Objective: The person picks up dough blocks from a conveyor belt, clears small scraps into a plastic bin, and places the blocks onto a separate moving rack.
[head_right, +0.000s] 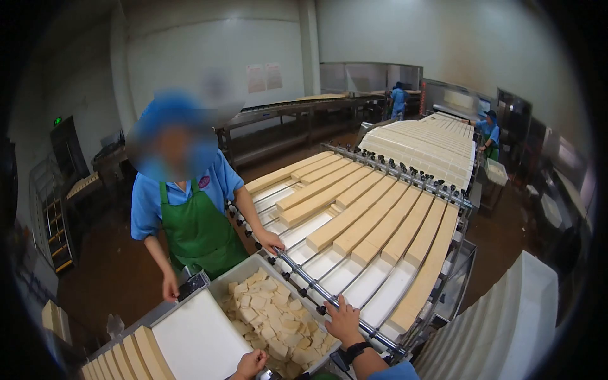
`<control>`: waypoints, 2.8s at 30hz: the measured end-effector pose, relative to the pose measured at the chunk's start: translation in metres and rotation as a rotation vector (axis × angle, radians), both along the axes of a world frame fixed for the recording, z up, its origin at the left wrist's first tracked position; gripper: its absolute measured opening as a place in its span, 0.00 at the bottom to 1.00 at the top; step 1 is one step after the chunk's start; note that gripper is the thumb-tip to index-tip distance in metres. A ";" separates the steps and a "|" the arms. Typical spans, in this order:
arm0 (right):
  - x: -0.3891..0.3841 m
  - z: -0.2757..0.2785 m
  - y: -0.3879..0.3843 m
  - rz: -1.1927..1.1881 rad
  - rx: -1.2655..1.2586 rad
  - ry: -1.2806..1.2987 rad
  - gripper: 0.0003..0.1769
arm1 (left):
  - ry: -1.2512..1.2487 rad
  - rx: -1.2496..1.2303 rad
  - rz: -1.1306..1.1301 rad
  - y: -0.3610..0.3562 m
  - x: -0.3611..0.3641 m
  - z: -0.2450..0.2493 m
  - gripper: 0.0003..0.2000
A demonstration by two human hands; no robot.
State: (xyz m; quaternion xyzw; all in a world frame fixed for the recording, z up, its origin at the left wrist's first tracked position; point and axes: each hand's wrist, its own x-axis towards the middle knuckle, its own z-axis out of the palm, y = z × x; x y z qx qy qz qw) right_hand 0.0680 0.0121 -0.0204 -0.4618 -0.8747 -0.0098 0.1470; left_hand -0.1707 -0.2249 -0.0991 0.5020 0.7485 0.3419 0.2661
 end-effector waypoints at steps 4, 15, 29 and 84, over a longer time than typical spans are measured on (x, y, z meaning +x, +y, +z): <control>0.000 -0.003 0.001 0.016 0.030 0.042 0.36 | 0.027 0.065 -0.025 0.001 0.001 0.006 0.12; -0.003 -0.009 0.004 0.007 0.021 -0.005 0.37 | 0.249 0.151 -0.083 -0.001 -0.008 -0.013 0.20; -0.005 -0.011 0.012 0.030 -0.073 -0.085 0.43 | -0.087 0.435 0.143 -0.033 -0.018 0.034 0.21; -0.534 -0.030 -0.334 0.544 -0.546 -0.123 0.48 | 0.144 -0.511 1.013 -0.290 -0.104 0.017 0.47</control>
